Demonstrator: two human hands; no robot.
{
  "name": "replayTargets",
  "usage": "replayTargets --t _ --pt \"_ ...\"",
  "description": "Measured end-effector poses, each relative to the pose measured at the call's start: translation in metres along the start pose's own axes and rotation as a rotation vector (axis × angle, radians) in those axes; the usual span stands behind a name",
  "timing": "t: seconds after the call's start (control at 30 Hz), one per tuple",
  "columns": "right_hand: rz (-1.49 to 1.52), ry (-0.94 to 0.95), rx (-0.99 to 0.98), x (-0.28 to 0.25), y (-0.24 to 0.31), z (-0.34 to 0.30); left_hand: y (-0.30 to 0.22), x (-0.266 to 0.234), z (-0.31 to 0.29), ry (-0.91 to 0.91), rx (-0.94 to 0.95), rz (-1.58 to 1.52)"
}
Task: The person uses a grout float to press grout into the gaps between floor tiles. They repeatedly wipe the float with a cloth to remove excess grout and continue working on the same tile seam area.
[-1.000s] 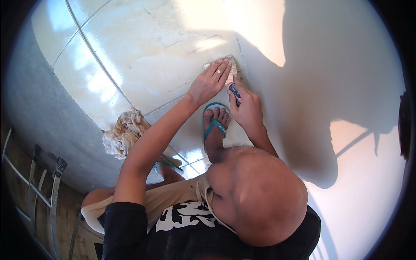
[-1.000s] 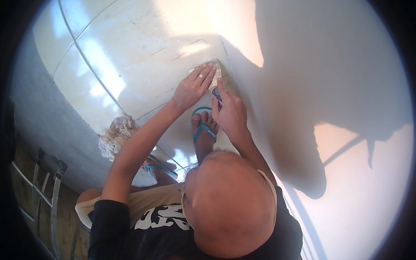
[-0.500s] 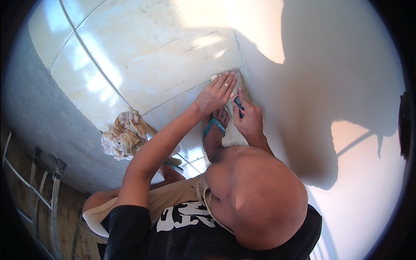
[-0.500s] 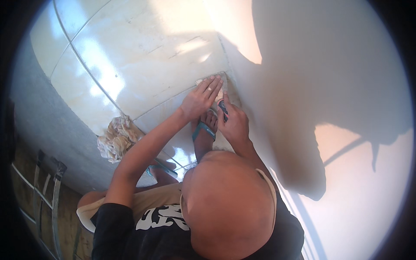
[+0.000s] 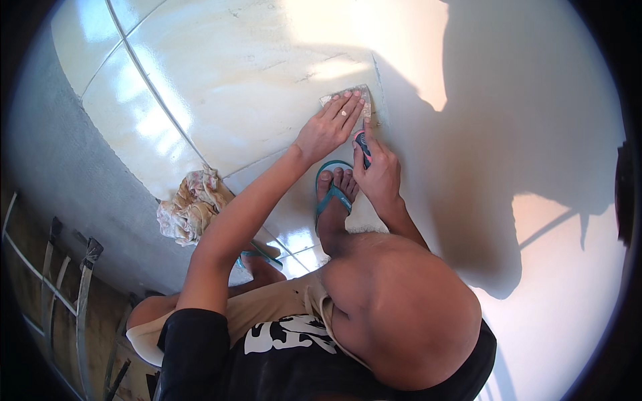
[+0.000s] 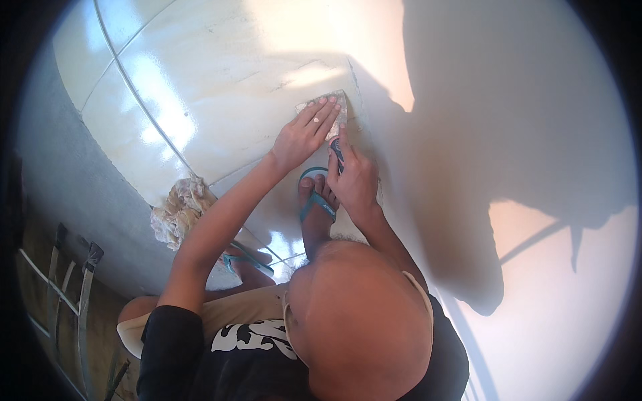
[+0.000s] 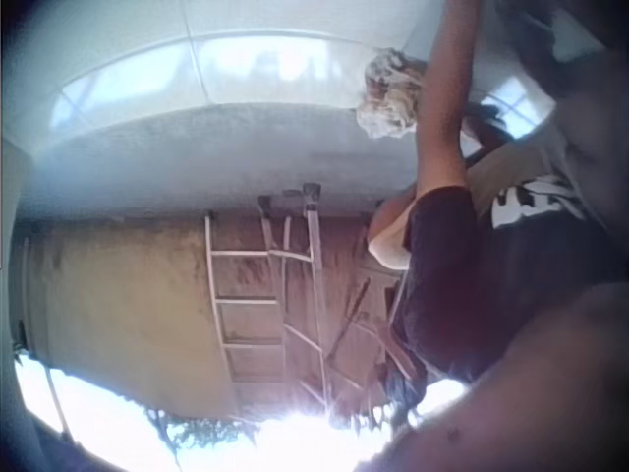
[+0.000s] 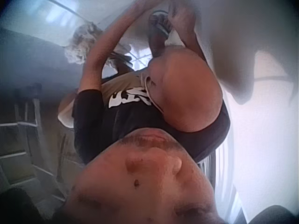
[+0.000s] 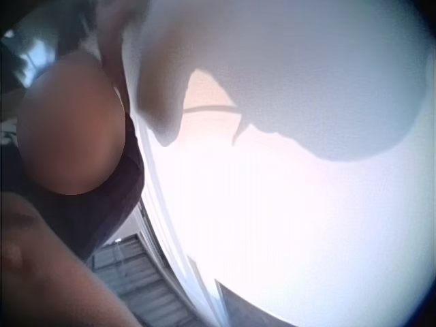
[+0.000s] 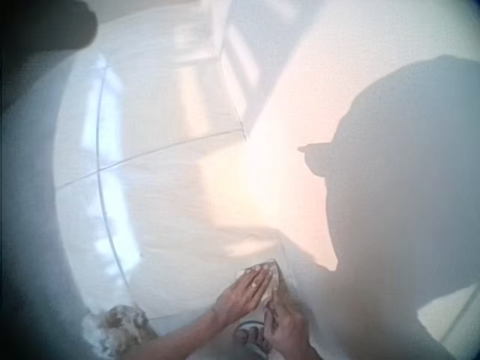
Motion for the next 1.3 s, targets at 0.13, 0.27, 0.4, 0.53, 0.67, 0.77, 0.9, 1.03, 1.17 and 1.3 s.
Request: replayTargets --t 0.13,0.27,0.4,0.53,0.67,0.77,0.9,1.03,1.17,1.3 --pt "-0.028 0.007 -0.072 -0.008 0.033 0.037 0.038 -0.017 0.017 -0.105 -0.046 -0.006" --pt "-0.125 0.085 -0.063 -0.004 0.061 0.071 0.07 -0.032 0.029 -0.222 -0.065 0.027" --pt "-0.116 0.136 -0.055 -0.006 0.068 0.081 0.078 -0.035 0.029 -0.219 -0.083 0.008" --pt "-0.152 0.168 -0.026 -0.004 0.068 0.077 0.073 -0.029 0.023 -0.22 -0.113 -0.027" --pt "-0.117 0.157 -0.06 -0.011 0.075 0.091 0.08 -0.033 0.028 -0.17 -0.07 -0.033" --pt "-0.118 0.169 -0.044 -0.005 0.066 0.081 0.073 -0.031 0.023 -0.207 -0.058 -0.024" --pt "-0.025 0.147 -0.047 -0.006 0.071 0.088 0.079 -0.03 0.027 -0.205 -0.121 -0.037" --pt "-0.042 0.181 -0.065 -0.002 0.077 0.09 0.086 -0.034 0.022 -0.187 -0.101 -0.006" --pt "-0.109 0.222 -0.05 0.005 0.08 0.056 0.065 -0.037 -0.008 -0.158 -0.126 0.03" --pt "-0.148 0.206 -0.091 0.01 0.097 0.068 0.087 -0.044 -0.005 -0.207 -0.134 0.045"
Point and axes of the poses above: each hand's wrist, its own z-axis towards the middle knuckle, its own x-axis out of the palm, y = z × x, the point moved 7 cm from there along z, towards the middle knuckle, and after that the axes turned 2 degrees about -y, right-handed, at the moved point
